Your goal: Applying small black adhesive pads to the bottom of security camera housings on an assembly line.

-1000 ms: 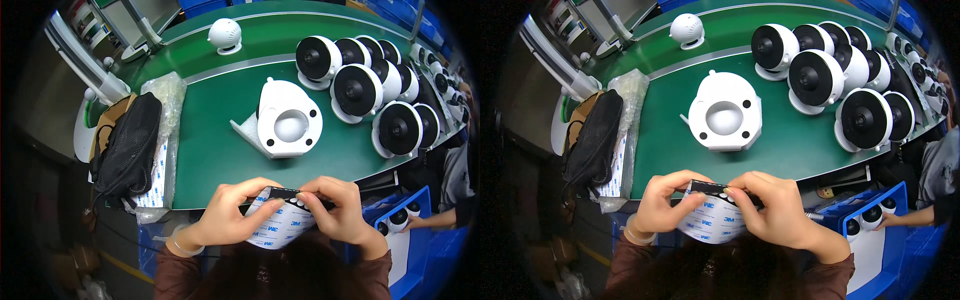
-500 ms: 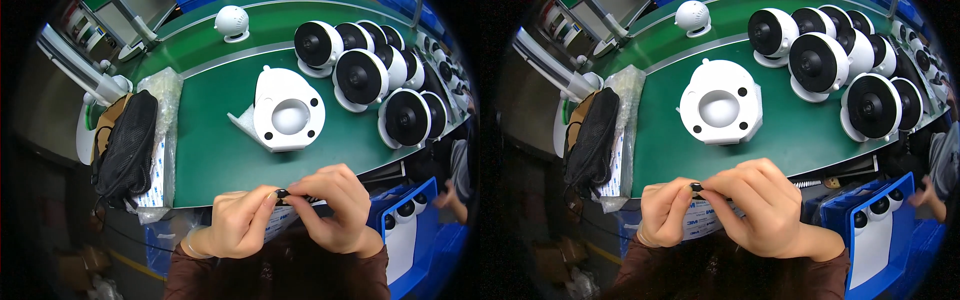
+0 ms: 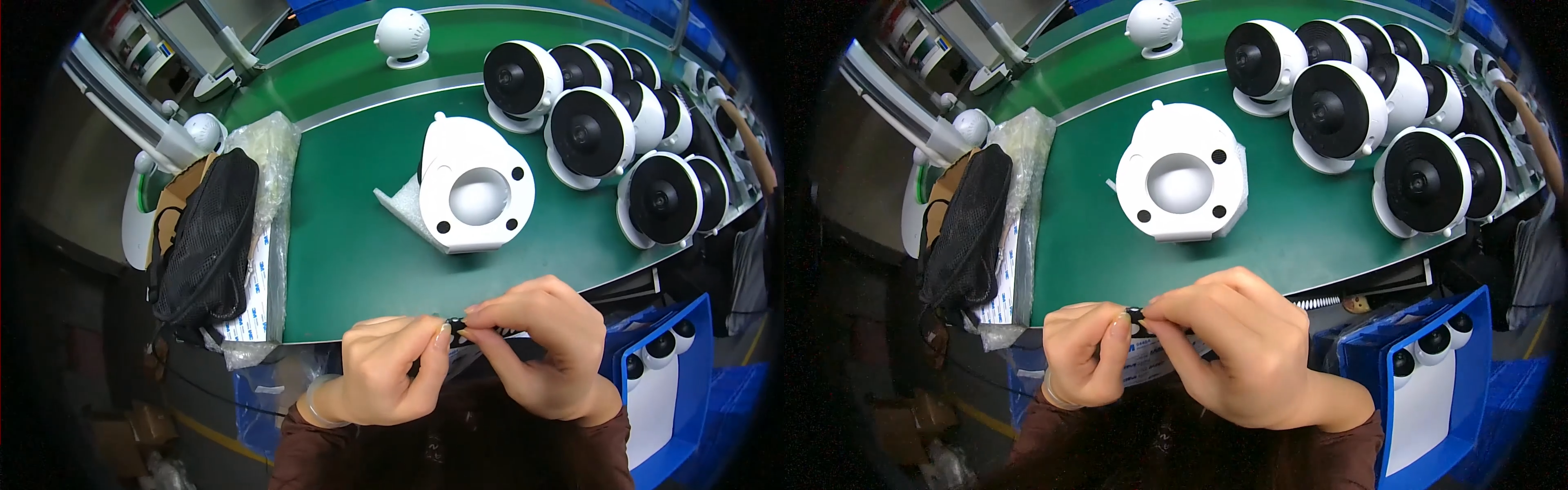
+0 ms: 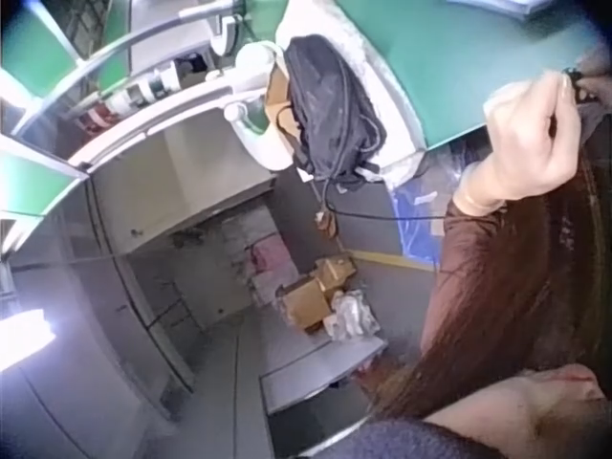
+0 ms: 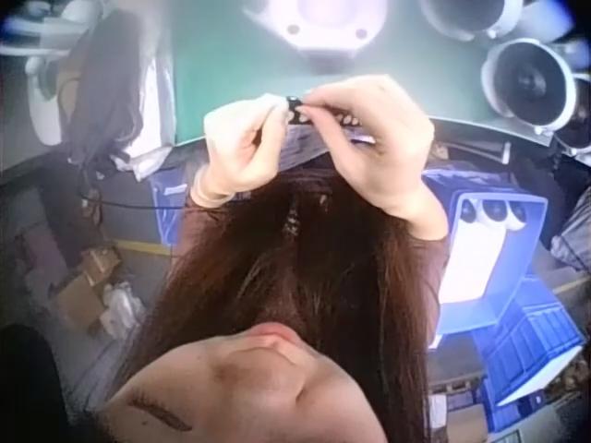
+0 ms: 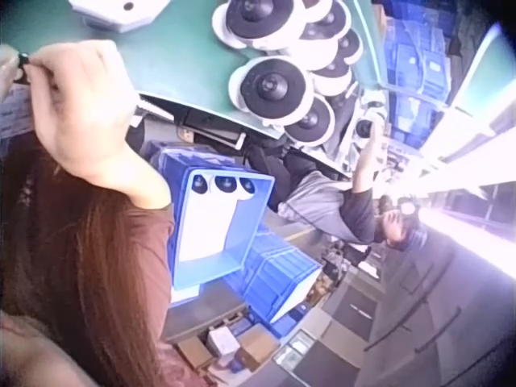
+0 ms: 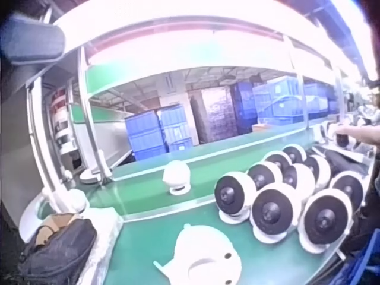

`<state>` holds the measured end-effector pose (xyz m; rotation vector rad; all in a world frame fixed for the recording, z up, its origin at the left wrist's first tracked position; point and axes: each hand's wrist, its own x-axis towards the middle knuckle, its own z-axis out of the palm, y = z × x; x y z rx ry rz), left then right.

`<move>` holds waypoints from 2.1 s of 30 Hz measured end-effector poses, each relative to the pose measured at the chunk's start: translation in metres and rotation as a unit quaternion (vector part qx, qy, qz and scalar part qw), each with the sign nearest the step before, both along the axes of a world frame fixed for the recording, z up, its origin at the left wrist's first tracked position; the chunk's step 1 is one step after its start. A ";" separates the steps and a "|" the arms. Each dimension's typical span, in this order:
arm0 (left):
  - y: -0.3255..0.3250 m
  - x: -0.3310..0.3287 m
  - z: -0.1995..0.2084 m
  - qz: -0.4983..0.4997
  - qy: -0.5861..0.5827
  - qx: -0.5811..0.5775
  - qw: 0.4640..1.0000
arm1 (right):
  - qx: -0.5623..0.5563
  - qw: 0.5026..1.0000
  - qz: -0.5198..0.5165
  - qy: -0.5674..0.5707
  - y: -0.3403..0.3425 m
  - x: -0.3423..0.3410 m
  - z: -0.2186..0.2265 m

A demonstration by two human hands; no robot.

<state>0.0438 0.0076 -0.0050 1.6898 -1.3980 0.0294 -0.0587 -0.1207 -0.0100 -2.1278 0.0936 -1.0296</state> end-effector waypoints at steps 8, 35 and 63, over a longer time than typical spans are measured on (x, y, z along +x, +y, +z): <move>-0.003 0.002 -0.003 0.006 -0.022 -0.004 1.000 | 0.036 0.995 0.055 0.079 -0.010 0.003 0.006; -0.048 0.024 -0.029 0.074 0.212 -0.137 0.965 | -0.103 0.991 -0.081 0.018 -0.048 0.067 0.019; 0.035 0.044 -0.035 0.090 0.337 -0.021 0.937 | 0.156 0.937 0.094 0.299 -0.126 0.182 0.100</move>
